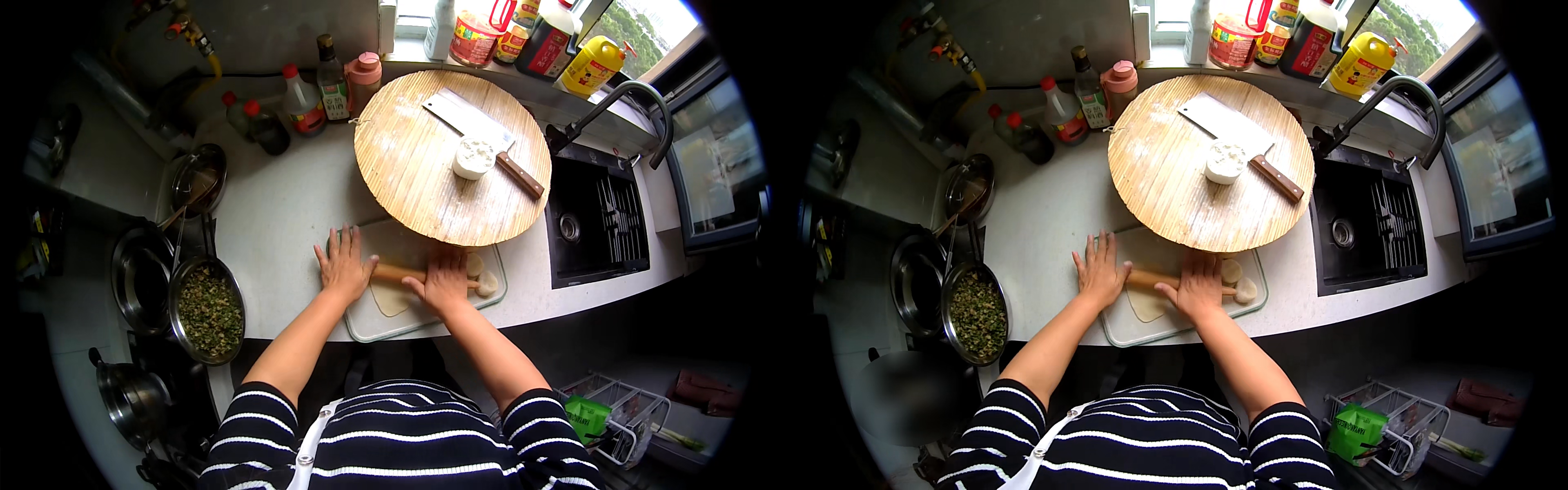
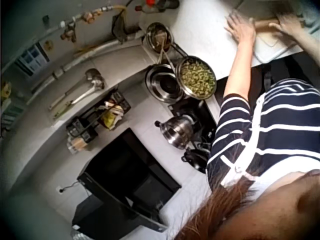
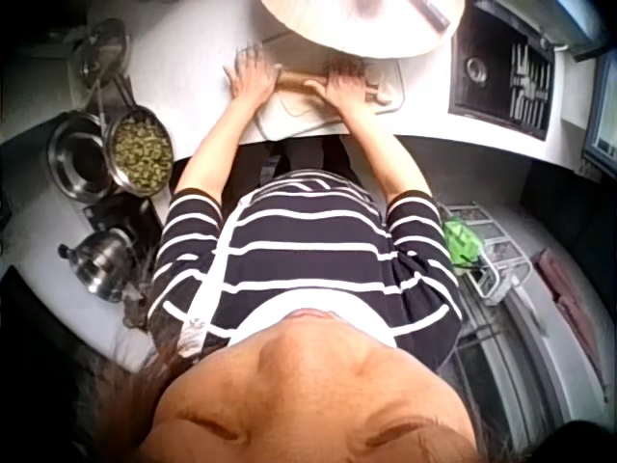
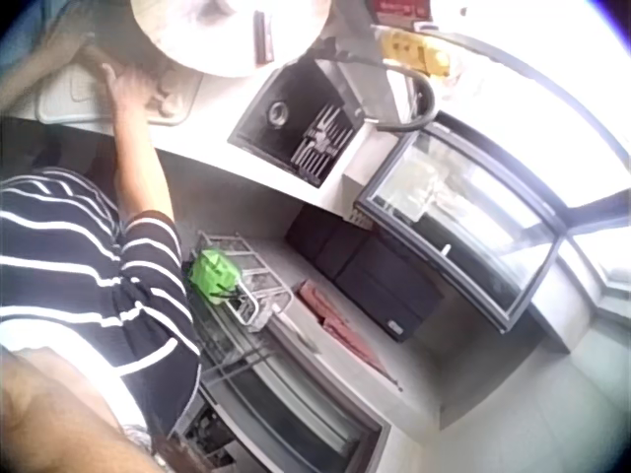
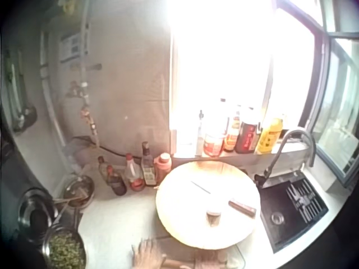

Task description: The person cuts a piece of dough on a cutting board using a knife, scoops flour into a small container from a bag, and flattens the dough pieces with a rolling pin.

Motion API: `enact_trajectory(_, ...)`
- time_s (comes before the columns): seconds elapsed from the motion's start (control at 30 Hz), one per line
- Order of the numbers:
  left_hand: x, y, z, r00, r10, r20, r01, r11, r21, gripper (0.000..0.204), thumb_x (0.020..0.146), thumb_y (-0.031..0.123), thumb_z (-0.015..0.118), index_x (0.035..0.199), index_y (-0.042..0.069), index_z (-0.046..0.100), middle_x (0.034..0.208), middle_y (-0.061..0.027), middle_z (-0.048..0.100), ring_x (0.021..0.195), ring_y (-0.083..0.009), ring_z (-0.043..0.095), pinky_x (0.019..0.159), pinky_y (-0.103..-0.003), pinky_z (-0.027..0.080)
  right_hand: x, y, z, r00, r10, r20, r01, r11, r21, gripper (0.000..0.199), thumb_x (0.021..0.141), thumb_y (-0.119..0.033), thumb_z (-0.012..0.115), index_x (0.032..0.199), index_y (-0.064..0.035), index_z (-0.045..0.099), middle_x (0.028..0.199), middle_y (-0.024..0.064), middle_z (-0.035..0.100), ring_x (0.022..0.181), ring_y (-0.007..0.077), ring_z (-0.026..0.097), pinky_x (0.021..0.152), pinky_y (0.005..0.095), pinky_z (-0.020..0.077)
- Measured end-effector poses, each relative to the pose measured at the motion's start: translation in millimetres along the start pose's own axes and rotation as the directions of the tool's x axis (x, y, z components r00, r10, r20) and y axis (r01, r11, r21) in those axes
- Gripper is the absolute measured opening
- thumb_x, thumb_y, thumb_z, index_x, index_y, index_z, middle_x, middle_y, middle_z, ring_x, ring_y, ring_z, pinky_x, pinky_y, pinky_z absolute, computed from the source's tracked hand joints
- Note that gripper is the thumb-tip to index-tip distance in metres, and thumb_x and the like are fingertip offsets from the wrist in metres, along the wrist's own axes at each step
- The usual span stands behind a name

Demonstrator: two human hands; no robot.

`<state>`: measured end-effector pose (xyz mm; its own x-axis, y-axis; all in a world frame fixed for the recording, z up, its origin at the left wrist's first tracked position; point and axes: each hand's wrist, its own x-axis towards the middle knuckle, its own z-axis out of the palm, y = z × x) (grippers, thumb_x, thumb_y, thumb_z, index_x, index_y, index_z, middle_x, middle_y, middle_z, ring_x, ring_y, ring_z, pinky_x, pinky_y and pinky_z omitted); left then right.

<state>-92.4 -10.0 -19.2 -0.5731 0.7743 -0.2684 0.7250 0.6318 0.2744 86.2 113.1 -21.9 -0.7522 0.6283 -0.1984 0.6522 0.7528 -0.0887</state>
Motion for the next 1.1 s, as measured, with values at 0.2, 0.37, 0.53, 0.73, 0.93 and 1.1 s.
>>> enact_trajectory(0.2,19,8,-7,1.0,0.01,-0.012,-0.009,0.999,0.049,0.076,0.093,0.052,0.043,0.151,0.008,0.021,0.159,-0.0101,0.009,0.147,-0.0311,0.001,0.111,-0.065,0.0,6,-3,7,0.997,0.046,0.055,-0.048,0.998,0.03,0.102,0.082,-0.071,0.044,0.145,0.0061,0.023,0.151,0.0271,0.022,0.14,0.045,0.016,0.112,0.0604,0.0088)
enact_trajectory(0.37,-79,-38,38,0.982,0.185,0.047,-0.19,0.975,0.115,0.091,0.088,0.058,0.051,0.153,0.011,0.008,0.16,-0.0118,0.0,0.147,-0.0325,-0.005,0.108,-0.069,-0.003,-99,-14,16,0.976,-0.219,0.002,0.215,0.957,0.195,0.104,0.08,-0.068,0.053,0.147,0.0044,0.02,0.152,0.0296,0.013,0.142,0.0457,0.011,0.112,0.0605,0.014)
enact_trajectory(0.53,-60,-35,25,0.955,0.293,-0.048,-0.285,0.95,0.128,0.088,0.086,0.054,0.057,0.152,0.012,0.017,0.159,-0.0123,0.01,0.146,-0.0343,0.005,0.106,-0.072,0.001,-80,-10,8,0.98,-0.198,-0.023,0.199,0.972,0.121,0.093,0.085,-0.061,0.052,0.147,0.001,0.023,0.151,0.0256,0.021,0.14,0.0434,0.018,0.11,0.0614,0.017)
enact_trajectory(0.73,-25,-8,-3,0.827,0.557,0.076,-0.562,0.822,0.089,0.062,0.078,0.041,0.069,0.132,0.015,0.052,0.139,-0.0065,0.047,0.136,-0.0306,0.033,0.099,-0.077,0.017,-64,0,18,0.928,-0.288,-0.238,0.304,0.952,0.033,0.053,0.082,-0.021,0.059,0.132,-0.0034,0.047,0.117,0.0144,0.054,0.113,0.0323,0.05,0.102,0.0602,0.0318)
enact_trajectory(0.93,-15,3,-8,0.706,0.702,-0.096,-0.694,0.657,-0.295,0.043,0.082,0.018,0.066,0.124,0.014,0.058,0.104,-0.0043,0.068,0.093,-0.0214,0.066,0.087,-0.04,0.052,-61,3,-8,0.78,-0.279,-0.56,0.391,0.916,0.088,0.037,0.079,-0.012,0.057,0.116,-0.0072,0.059,0.098,0.0068,0.058,0.092,0.0236,0.056,0.086,0.041,0.0429)
enact_trajectory(1.1,-12,20,-32,0.971,0.127,0.201,0.155,0.304,-0.94,0.025,0.096,0.019,0.055,0.114,0.003,0.06,0.095,-0.0076,0.069,0.084,-0.018,0.067,0.077,-0.034,0.055,-73,13,-33,0.701,-0.393,-0.595,0.48,0.877,-0.014,0.032,0.079,-0.015,0.058,0.111,-0.0111,0.063,0.096,0.0024,0.056,0.091,0.0205,0.055,0.084,0.0364,0.0414)
